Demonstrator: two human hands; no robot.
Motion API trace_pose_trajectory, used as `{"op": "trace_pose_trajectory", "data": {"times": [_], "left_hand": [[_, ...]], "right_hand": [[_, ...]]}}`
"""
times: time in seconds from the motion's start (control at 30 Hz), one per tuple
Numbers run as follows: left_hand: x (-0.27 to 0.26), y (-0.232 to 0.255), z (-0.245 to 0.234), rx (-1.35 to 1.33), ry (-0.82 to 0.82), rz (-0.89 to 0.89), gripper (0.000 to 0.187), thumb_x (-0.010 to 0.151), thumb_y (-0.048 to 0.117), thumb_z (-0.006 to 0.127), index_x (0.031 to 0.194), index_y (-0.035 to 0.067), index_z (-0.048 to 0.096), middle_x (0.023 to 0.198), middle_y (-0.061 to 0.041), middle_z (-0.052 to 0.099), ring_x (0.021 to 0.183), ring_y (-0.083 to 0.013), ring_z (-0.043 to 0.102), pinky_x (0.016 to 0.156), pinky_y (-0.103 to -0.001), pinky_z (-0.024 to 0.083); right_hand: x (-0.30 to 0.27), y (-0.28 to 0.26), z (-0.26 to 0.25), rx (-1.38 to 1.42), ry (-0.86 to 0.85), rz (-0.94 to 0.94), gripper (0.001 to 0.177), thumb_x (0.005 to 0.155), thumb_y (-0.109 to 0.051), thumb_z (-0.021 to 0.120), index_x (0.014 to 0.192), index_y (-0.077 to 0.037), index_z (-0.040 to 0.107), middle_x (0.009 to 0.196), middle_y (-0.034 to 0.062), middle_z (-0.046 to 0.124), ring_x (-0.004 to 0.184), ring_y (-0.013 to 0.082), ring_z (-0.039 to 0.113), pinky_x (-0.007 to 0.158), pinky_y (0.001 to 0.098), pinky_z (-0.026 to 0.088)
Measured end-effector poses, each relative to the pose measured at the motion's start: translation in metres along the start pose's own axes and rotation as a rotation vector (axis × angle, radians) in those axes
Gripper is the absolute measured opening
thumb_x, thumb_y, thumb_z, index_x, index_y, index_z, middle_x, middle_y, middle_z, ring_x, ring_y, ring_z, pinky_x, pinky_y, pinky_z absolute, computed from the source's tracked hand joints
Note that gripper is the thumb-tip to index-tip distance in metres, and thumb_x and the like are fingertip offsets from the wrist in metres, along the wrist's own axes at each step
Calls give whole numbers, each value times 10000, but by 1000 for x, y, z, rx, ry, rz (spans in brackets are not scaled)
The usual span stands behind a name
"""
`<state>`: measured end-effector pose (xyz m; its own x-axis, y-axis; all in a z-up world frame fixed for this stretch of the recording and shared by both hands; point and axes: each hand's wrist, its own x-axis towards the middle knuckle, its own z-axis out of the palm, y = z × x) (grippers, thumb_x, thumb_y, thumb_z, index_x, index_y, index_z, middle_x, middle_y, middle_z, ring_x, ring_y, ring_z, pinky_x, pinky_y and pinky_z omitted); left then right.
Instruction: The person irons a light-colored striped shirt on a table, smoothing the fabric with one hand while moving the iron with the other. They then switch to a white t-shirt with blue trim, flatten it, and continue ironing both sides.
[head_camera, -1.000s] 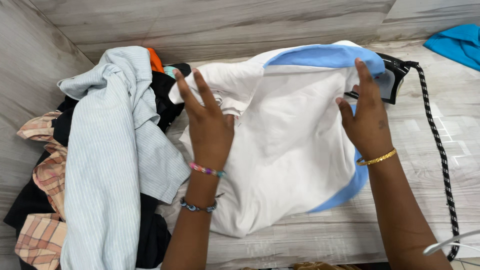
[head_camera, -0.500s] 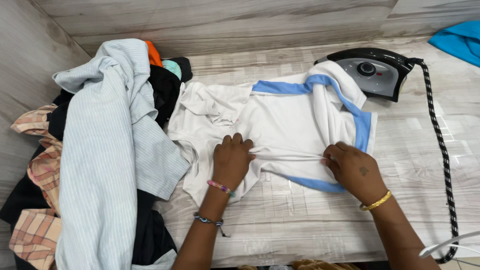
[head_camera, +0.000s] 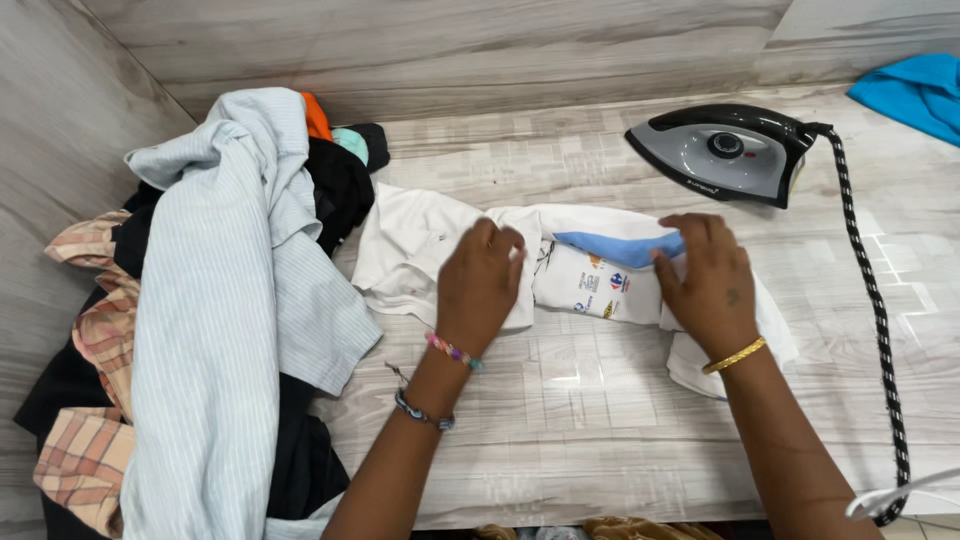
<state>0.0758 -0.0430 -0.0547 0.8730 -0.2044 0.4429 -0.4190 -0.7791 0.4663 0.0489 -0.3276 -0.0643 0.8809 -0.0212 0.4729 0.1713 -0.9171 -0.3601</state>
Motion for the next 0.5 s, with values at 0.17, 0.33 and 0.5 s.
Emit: {"op": "trace_pose_trajectory", "data": {"times": [0.17,0.33,0.5], "left_hand": [[-40,-17,31,386,71,80,554,566,471,765,964,95,687,1040,-170,689,995,-398,681,718,-446,565],[-16,-65,-8,-401,-135,-464,272,1024,253,647,1211,58,625,886,-108,743,791,-242,698,718,-347,527],[-6,-69,-65,-86,134,-334,231,1007,250,648,1051,29,699,835,-137,635,720,-313,555,660,-393,448]], "right_hand": [[-14,16,32,-229,-76,-96,540,809,-301,781,1296,-109,648,1336,111,619,1202,301,587,958,497,404],[-13,41,26,-122,-119,28,352,922,-255,713,1239,-105,683,1306,80,672,1193,292,610,963,476,413],[-9,45,8,-24,-122,76,276,1003,-238,664,1246,-109,685,1196,78,708,1133,293,622,953,481,405]]}}
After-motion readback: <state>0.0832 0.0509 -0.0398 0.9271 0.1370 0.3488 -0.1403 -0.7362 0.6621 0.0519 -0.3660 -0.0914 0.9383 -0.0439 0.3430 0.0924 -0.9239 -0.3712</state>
